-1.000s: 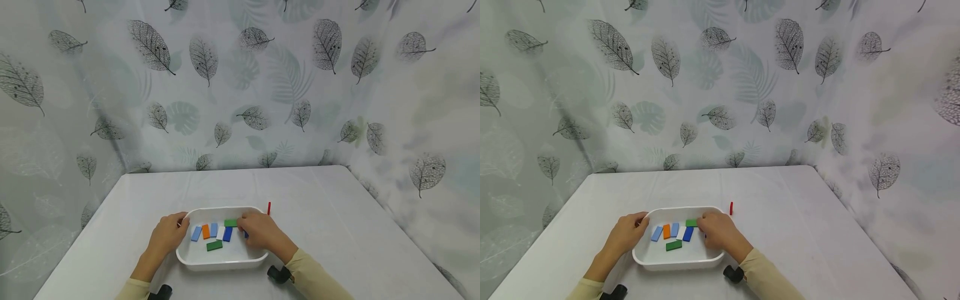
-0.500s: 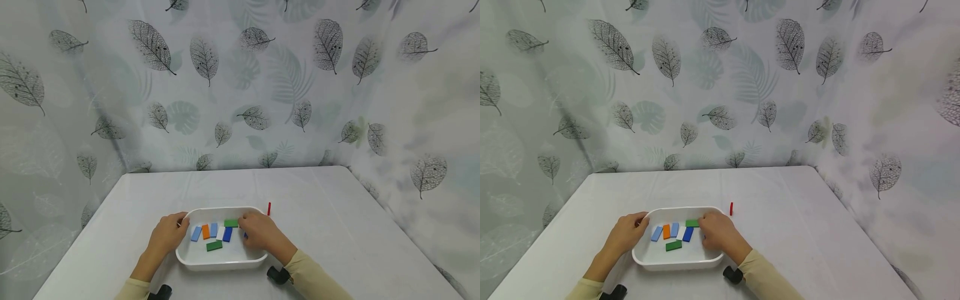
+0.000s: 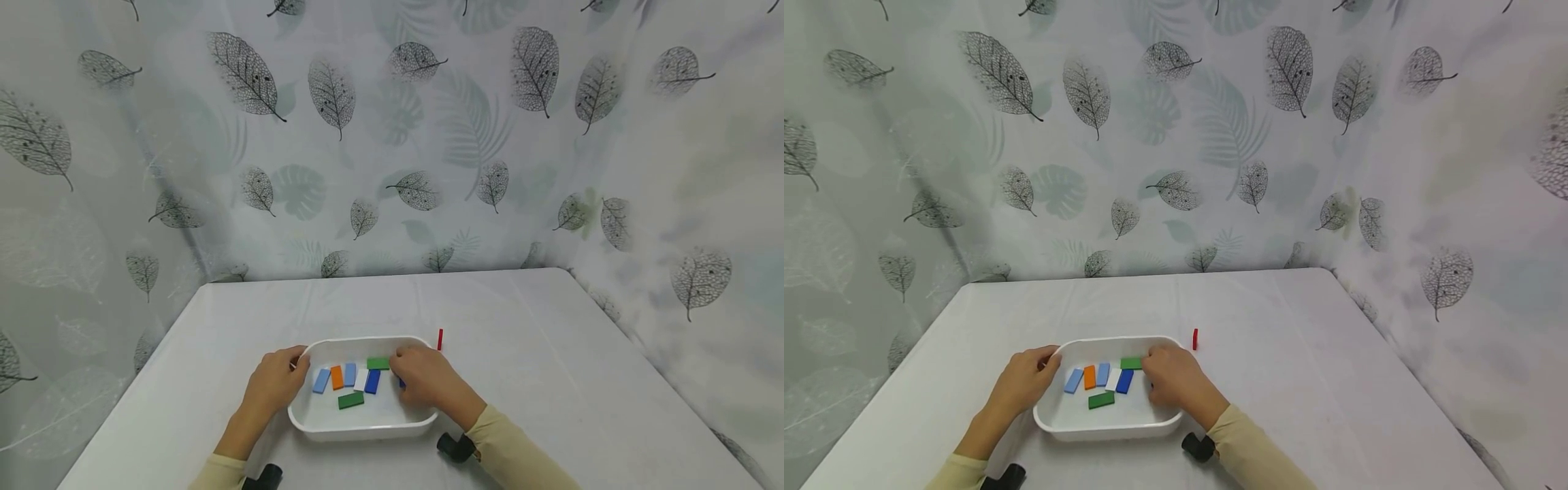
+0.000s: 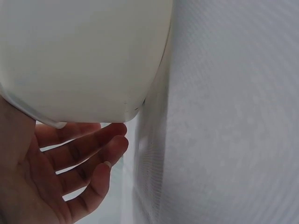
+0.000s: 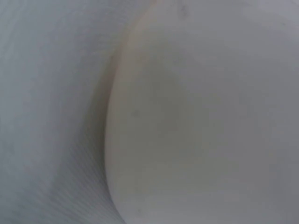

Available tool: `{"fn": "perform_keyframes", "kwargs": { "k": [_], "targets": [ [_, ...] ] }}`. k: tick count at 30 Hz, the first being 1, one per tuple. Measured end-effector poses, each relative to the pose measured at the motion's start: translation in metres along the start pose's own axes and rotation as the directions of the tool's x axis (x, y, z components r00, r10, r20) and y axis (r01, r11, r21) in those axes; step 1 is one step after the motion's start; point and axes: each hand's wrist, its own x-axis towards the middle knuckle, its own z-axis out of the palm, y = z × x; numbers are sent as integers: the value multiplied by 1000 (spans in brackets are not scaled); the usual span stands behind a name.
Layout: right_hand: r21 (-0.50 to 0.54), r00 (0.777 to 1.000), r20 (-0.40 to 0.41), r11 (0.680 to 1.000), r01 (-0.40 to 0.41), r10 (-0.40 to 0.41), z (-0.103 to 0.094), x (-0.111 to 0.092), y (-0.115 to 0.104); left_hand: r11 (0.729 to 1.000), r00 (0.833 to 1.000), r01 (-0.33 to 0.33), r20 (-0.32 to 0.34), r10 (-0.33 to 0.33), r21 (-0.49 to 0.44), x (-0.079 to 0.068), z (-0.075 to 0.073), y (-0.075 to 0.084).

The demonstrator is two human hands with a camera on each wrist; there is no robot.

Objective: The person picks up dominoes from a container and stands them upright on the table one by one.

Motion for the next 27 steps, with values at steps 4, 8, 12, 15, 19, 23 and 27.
{"fn": "perform_keyframes", "kwargs": {
  "k": [4, 8, 12, 15, 19, 23, 27],
  "targets": [
    [30, 1000, -11, 1000, -2, 2, 2, 0, 0, 1000, 1000, -4, -6, 4, -1, -1, 0, -1],
    [77, 1000, -27, 997, 1, 1, 4, 1, 1, 1000, 1000, -2, -7, 2, -1, -1, 0, -2],
    [150, 999, -50, 989, 8, 0, 6, 1, 4, 1000, 1000, 3, -7, -3, -1, -1, 0, -3],
    [210, 997, -72, 978, 8, 7, 6, 0, 6, 1000, 1000, 3, -5, -4, -3, 0, 1, -3],
    [256, 995, -101, 967, -1, 27, 4, -1, 9, 1000, 1000, 4, -5, -4, -1, 2, 2, -2],
    [282, 993, -110, 959, -2, 35, 3, -1, 10, 1000, 1000, 18, -8, -18, 3, 2, 3, -2],
    [309, 994, -108, 951, 5, 30, 1, -1, 9, 1000, 1000, 23, -7, -23, 3, 1, 2, -2]
  ]
}}
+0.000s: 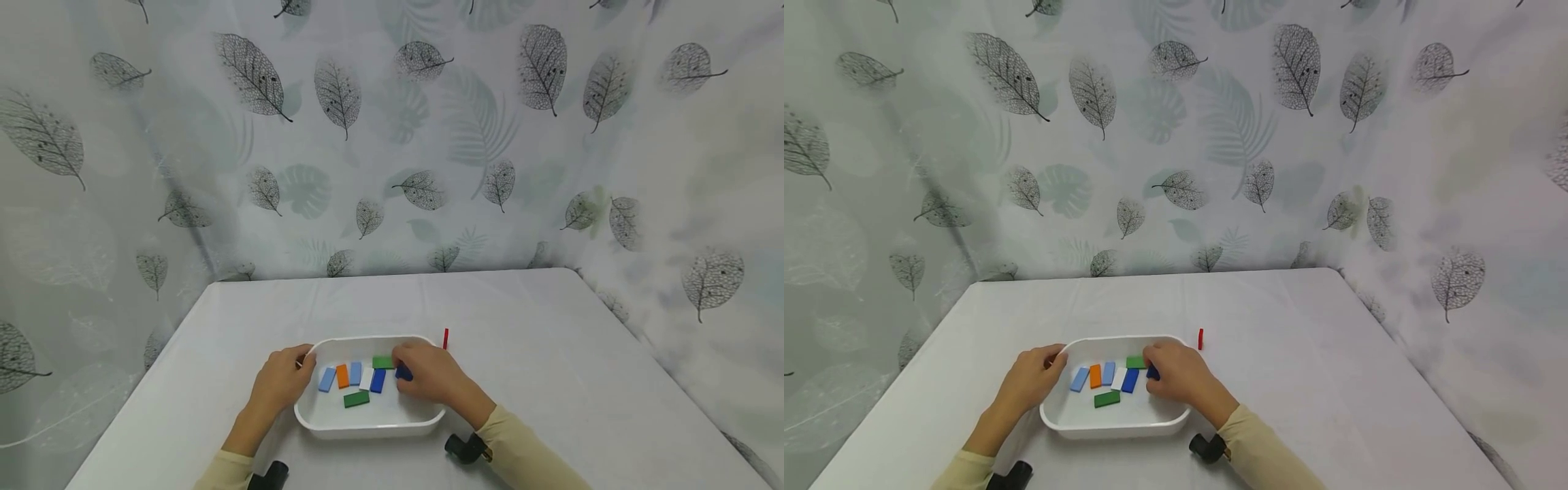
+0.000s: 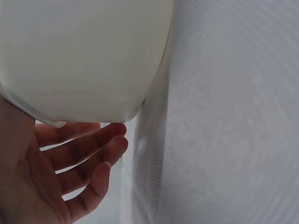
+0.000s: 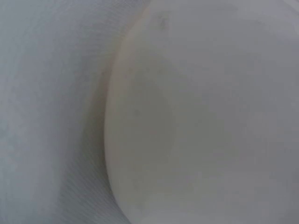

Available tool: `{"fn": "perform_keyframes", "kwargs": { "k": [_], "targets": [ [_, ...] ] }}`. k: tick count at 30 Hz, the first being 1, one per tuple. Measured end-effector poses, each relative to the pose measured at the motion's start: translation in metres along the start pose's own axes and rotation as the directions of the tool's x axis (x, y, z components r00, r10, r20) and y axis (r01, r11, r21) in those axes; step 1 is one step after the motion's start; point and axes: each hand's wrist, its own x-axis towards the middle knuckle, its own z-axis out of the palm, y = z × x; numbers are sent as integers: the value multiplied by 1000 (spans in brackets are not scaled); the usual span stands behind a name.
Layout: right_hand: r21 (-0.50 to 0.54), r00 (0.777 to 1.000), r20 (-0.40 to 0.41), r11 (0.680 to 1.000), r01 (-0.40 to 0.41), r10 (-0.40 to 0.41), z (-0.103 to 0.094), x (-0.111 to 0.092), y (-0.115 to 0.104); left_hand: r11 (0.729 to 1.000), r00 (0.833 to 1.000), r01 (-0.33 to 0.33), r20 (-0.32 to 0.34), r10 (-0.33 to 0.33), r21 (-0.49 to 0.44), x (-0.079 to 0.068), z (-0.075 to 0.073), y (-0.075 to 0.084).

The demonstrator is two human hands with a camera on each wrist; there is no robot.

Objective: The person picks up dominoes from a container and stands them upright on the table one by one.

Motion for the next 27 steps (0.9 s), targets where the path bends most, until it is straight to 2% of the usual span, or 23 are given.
{"fn": "perform_keyframes", "kwargs": {
  "k": [9, 15, 22, 27],
  "targets": [
    [66, 1000, -23, 998, -18, 20, -1, 1, 1, 1000, 1000, -9, -13, 9, 2, 1, 0, -1],
    [164, 998, -61, 986, 3, 7, 0, 1, 1, 1000, 1000, 3, 1, -3, -4, -2, -1, -4],
    [301, 994, -110, 954, 13, 22, -1, -2, 5, 1000, 1000, -2, 5, 2, -5, -1, 1, -1],
    [409, 976, -215, 910, 64, 28, -10, -4, 6, 1000, 1000, 2, 14, -2, -13, 0, 1, 0]
  ]
}}
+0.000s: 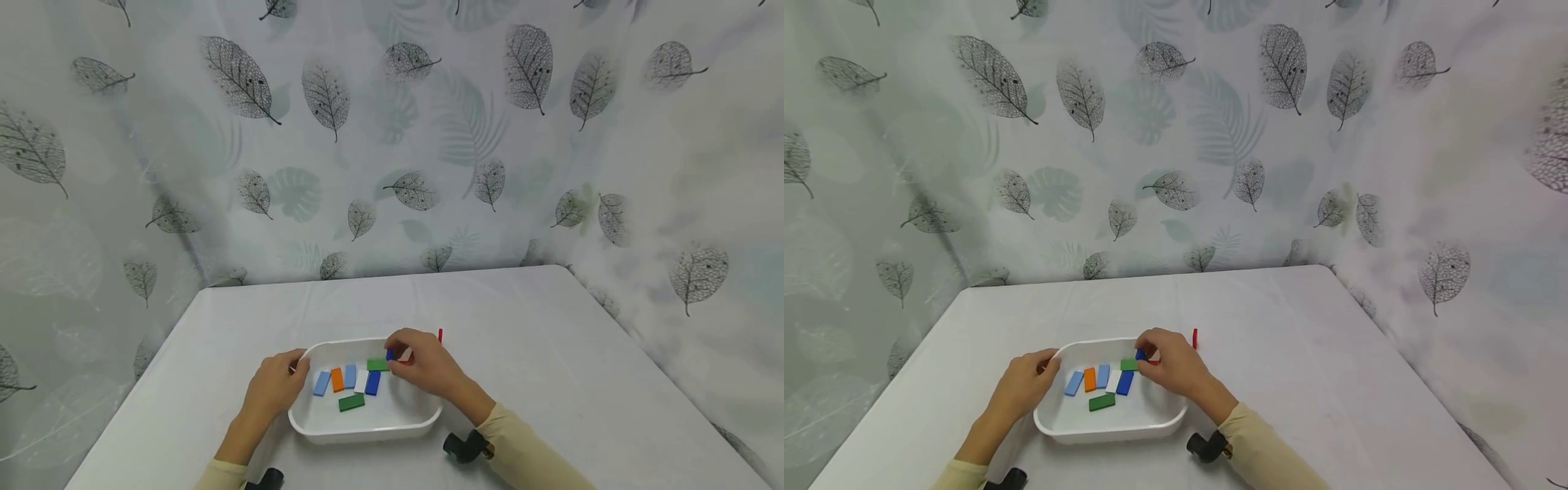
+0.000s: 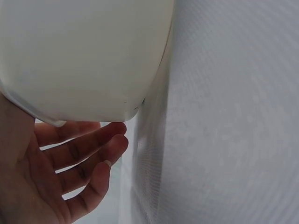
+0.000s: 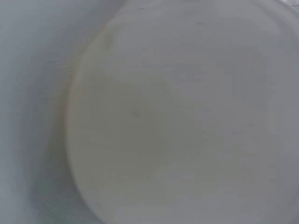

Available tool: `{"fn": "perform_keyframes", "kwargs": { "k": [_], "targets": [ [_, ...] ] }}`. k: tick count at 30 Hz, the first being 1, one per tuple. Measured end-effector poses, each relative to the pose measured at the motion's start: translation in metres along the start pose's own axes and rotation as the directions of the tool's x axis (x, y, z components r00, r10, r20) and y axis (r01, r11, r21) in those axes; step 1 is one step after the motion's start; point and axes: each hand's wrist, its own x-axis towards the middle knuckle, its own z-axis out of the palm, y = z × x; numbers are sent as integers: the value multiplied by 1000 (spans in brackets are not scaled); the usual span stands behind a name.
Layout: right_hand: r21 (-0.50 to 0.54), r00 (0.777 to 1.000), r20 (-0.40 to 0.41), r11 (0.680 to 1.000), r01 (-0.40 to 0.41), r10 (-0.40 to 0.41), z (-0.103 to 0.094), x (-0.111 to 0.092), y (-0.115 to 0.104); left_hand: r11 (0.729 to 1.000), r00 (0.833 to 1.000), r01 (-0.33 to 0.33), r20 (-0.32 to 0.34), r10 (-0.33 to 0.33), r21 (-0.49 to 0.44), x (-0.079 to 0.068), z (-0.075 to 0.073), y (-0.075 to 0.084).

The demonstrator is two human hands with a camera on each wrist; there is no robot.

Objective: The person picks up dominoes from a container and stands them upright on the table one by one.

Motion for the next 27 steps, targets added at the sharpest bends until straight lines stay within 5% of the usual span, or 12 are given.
{"fn": "perform_keyframes", "kwargs": {
  "k": [11, 27],
  "targets": [
    [71, 948, -317, 997, -1, 24, -45, 3, -7, 1000, 1000, -18, -11, 18, 10, 1, 2, -2],
    [96, 921, -376, 993, -75, 106, -72, -3, 7, 1000, 1000, -17, -5, 17, 4, 0, 0, 0]
  ]
}}
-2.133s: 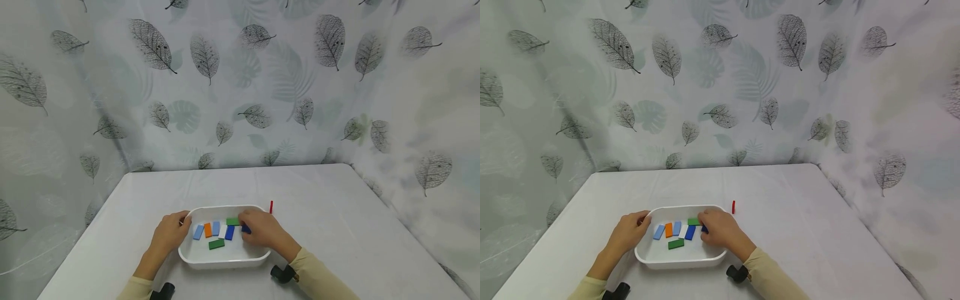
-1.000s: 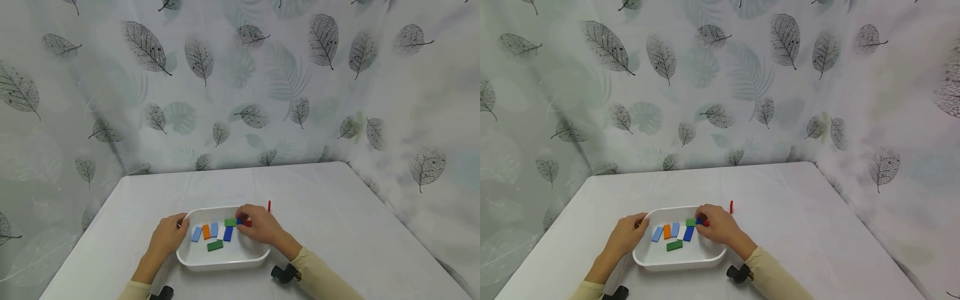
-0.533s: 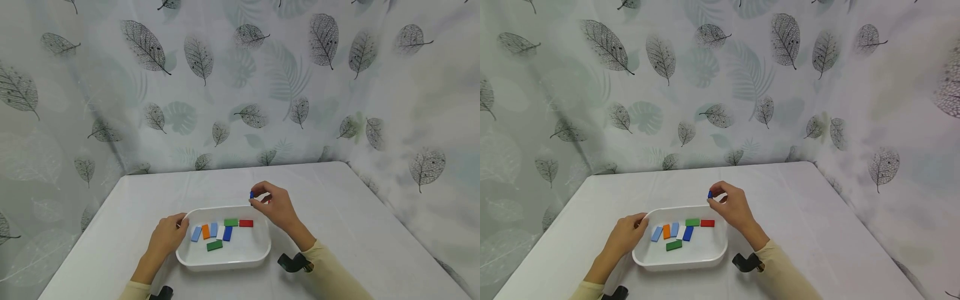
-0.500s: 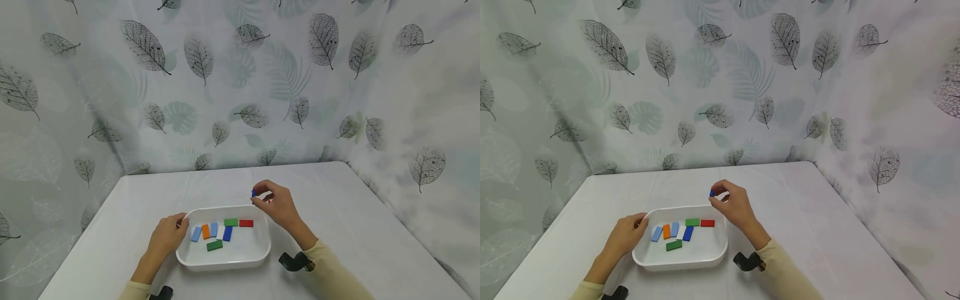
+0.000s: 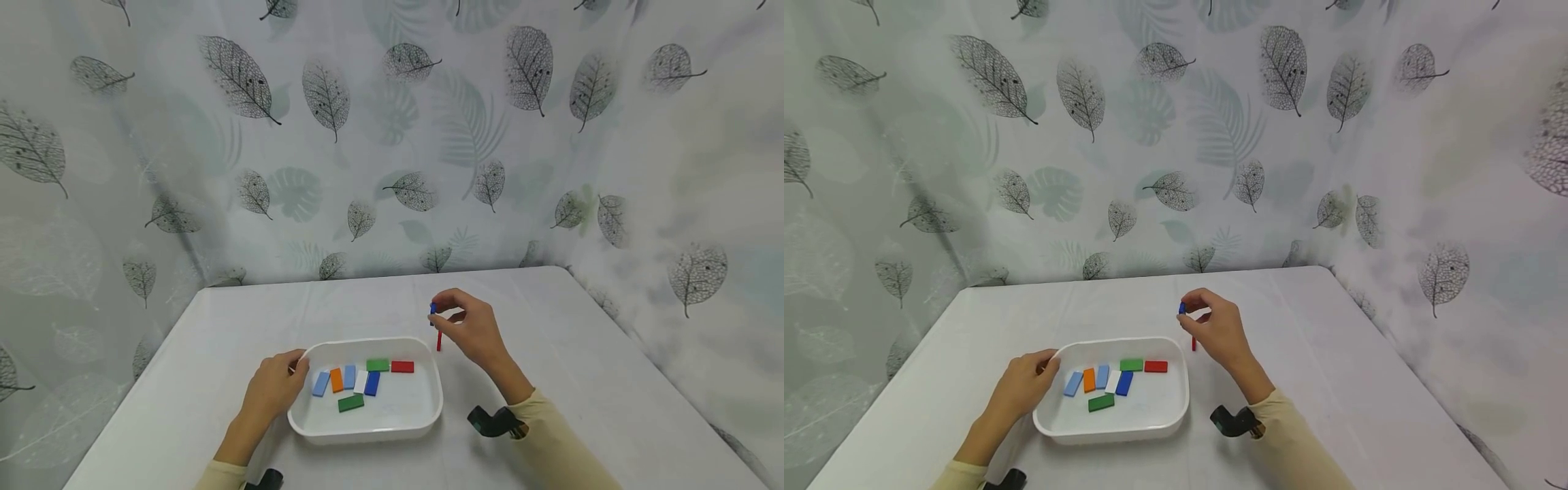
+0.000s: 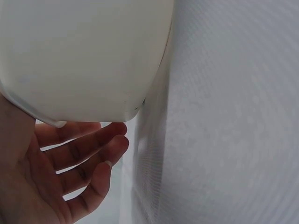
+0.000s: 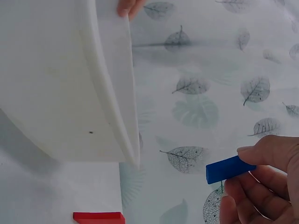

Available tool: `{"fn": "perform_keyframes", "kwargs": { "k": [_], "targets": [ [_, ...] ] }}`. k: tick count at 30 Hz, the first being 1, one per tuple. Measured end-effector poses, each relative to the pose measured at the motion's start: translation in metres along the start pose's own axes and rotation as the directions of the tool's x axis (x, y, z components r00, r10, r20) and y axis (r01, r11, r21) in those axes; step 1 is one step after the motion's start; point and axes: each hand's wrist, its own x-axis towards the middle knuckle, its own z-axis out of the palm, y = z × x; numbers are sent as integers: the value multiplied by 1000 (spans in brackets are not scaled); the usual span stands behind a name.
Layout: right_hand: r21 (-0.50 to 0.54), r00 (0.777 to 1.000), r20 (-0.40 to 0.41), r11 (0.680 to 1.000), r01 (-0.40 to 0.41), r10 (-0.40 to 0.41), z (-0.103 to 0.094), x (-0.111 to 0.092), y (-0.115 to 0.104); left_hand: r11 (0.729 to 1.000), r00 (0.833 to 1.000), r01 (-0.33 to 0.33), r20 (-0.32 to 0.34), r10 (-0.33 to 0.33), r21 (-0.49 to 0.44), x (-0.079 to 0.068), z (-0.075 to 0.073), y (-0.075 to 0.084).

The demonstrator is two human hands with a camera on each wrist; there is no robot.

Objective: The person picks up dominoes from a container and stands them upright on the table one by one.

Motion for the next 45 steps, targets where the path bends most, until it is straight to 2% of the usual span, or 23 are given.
{"fn": "perform_keyframes", "kwargs": {
  "k": [9, 17, 29, 45],
  "targets": [
    [-49, 997, -11, 996, -71, 70, -8, 1, 25, 1000, 1000, -4, 1, 4, -4, 0, 0, 1],
    [-68, 994, -5, 992, -107, 107, -10, 2, 45, 1000, 1000, 23, 10, -23, -2, -1, -1, -1],
    [-77, 977, 61, 977, -201, 206, -3, -1, 61, 1000, 999, 28, 17, -28, -7, -1, 0, -4],
    [-96, 968, 98, 971, -220, 229, 2, -5, 82, 1000, 1000, 19, 12, -19, -21, 0, -1, -3]
  ]
}}
